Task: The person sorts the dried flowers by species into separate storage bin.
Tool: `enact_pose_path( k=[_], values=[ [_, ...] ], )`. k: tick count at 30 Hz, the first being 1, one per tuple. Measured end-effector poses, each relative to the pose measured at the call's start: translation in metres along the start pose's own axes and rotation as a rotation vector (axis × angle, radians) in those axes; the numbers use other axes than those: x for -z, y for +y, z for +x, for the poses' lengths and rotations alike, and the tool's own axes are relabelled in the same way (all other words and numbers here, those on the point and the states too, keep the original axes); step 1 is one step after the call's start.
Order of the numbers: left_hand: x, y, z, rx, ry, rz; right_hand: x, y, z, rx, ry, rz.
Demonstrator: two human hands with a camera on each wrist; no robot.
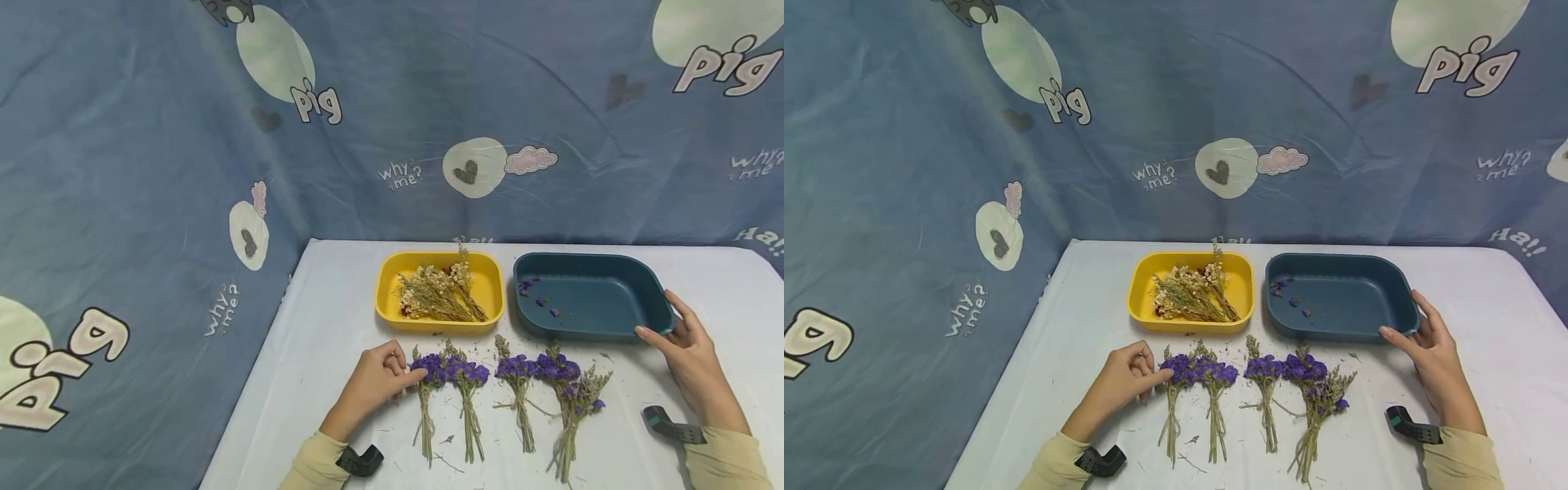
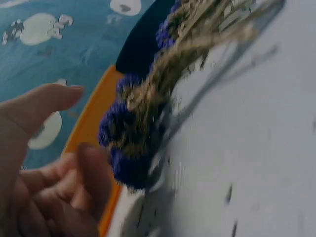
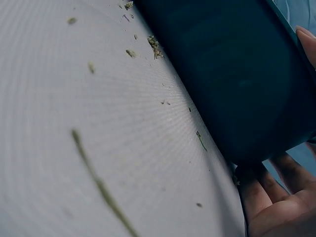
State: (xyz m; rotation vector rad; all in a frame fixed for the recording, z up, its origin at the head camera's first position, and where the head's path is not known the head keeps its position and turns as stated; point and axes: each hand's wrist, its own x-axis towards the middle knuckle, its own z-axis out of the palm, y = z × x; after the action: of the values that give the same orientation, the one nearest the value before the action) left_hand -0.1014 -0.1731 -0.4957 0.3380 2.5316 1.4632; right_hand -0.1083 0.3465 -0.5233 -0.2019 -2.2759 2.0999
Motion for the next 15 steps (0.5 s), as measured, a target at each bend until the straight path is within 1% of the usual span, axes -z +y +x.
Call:
enact_pose_path(
  k=[2, 5, 8, 11, 15],
  values=[
    [-0.005, 0.002, -0.003, 0.026, -0.022, 0.051, -0.001, 0.000, 0.000, 0.000, 0.010, -0.044],
    [-0.010, 0.002, -0.006, 0.042, -0.057, 0.104, -0.002, 0.002, -0.001, -0.006, 0.024, -0.055],
    [-0.011, 0.003, -0.008, 0.053, -0.073, 0.123, -0.002, 0.002, -0.001, -0.009, 0.028, -0.053],
    [-0.009, 0.004, -0.011, 0.070, -0.085, 0.120, -0.001, 0.001, -0.001, -0.007, 0.026, -0.072],
    [-0.010, 0.005, -0.015, 0.084, -0.122, 0.120, -0.002, 0.000, -0.001, 0.000, 0.026, -0.081]
  ],
)
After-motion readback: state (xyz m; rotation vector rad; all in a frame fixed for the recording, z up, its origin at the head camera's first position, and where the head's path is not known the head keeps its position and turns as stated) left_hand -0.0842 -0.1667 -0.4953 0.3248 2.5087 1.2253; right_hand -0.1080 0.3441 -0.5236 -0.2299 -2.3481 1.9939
